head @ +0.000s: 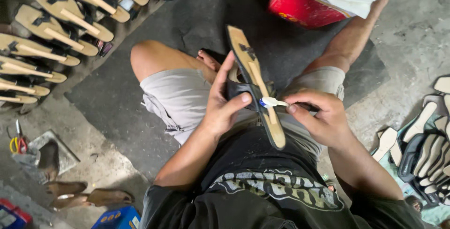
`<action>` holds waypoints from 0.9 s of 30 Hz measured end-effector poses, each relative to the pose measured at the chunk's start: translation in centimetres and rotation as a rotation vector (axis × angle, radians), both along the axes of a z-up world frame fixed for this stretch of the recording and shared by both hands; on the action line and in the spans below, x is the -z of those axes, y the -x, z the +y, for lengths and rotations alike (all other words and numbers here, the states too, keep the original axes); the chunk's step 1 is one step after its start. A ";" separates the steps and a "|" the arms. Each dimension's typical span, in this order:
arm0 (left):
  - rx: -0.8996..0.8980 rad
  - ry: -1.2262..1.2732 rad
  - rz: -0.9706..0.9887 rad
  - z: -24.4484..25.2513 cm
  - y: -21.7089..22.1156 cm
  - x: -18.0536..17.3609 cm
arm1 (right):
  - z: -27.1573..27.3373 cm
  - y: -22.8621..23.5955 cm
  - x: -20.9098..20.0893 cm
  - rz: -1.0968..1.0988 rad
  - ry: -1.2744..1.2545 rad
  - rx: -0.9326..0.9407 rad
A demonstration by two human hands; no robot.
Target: The person sits on the floor and applies glue to the edges of wooden sandals using a toothbrush. They repeatedly dip the brush into a container of glue and spread it along the seams of the sandal straps and soles.
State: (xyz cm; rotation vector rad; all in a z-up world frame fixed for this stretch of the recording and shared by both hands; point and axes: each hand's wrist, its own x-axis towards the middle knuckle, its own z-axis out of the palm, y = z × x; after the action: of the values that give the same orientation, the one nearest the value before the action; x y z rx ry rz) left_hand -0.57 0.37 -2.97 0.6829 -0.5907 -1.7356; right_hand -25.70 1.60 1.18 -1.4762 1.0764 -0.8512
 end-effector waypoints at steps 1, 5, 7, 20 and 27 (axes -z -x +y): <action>0.009 0.028 -0.062 0.0 0.0 -0.5 | 0.0 -0.4 -0.1 0.050 0.053 0.040; 0.060 0.103 -0.192 0.3 0.1 -1.6 | -0.1 -1.3 -0.4 0.183 0.220 0.149; 0.013 0.085 -0.171 0.3 0.1 -1.8 | 0.0 -1.3 -0.7 0.189 0.285 0.134; 0.183 0.110 -0.170 0.9 -0.9 -3.4 | -0.5 -0.5 -1.8 0.281 0.328 0.066; 0.012 0.096 -0.274 0.9 -0.8 -3.4 | 0.3 -0.8 -1.9 0.194 0.307 0.059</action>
State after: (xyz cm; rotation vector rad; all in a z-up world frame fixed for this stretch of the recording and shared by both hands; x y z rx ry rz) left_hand 0.18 1.26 0.46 0.8570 -0.8624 -1.6244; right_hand -24.94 1.86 3.07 -1.8201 1.1745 -0.9617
